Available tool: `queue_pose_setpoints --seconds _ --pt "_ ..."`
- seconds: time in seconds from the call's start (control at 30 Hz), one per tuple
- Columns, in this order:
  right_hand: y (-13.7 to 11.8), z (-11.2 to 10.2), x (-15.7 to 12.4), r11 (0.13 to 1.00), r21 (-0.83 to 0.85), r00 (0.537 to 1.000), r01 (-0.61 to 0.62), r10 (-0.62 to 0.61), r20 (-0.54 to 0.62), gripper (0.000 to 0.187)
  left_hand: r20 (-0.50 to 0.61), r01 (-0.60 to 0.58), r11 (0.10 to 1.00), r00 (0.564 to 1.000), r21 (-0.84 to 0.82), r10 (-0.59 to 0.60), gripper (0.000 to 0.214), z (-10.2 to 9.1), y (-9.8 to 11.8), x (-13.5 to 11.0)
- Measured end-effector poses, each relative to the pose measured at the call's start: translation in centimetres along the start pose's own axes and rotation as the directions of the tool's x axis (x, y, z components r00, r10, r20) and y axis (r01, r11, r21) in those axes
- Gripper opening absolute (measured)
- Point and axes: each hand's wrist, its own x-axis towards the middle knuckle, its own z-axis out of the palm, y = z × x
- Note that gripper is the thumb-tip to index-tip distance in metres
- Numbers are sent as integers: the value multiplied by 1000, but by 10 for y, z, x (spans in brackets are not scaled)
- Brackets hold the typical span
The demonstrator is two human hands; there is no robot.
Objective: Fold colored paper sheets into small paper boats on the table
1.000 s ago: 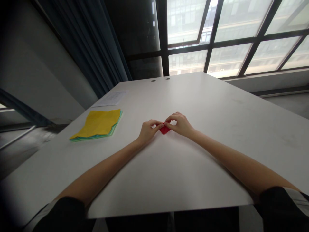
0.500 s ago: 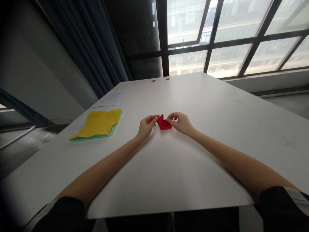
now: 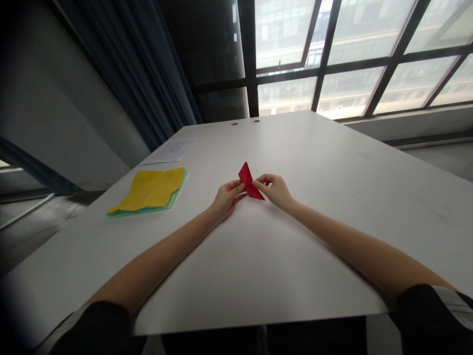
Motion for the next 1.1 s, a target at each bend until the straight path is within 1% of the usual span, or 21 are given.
queue_pose_setpoints --seconds 0.1,0.17,0.27,0.33,0.37,0.5,0.57,0.63,0.7,0.83,0.97,1.1 --pt "-3 1 -2 999 -34 999 13 -12 32 24 1 5 999 1000 -42 -5 27 0 0 0" --pt "-3 1 -2 999 -37 999 20 -18 43 24 -26 -5 998 1000 -55 4 24 0 0 1" --pt "-2 1 -1 1000 12 1000 20 -20 4 26 -55 -12 1000 998 -24 11 22 0 0 1" --pt "-2 1 -1 997 75 1000 9 -8 -20 30 -45 -2 999 999 48 5 22 1 0 1" --pt "-3 0 -1 994 107 1000 -1 2 -10 32 -34 3 995 999 97 0 21 2 1 0" --pt "-6 1 -2 968 233 994 -88 68 90 30 19 18 952 1000 307 -25 17 5 4 -5" --pt "-5 1 -2 948 293 991 -128 113 68 27 26 9 922 999 388 -21 18 5 4 -6" --pt "-3 2 -2 932 335 989 -142 146 13 25 28 -8 902 1000 432 -4 23 3 3 -6" --pt "-1 3 -1 919 355 983 -169 182 -4 25 30 -26 891 999 454 14 26 2 2 -6" --pt "0 6 -2 893 364 964 -263 255 72 29 34 -65 882 998 467 56 27 2 2 -5" --pt "0 7 -3 889 385 969 -248 234 84 28 29 -71 875 997 479 65 29 4 2 -7" --pt "3 3 -1 872 422 966 -248 255 39 27 15 -51 881 999 471 50 32 3 1 -6"
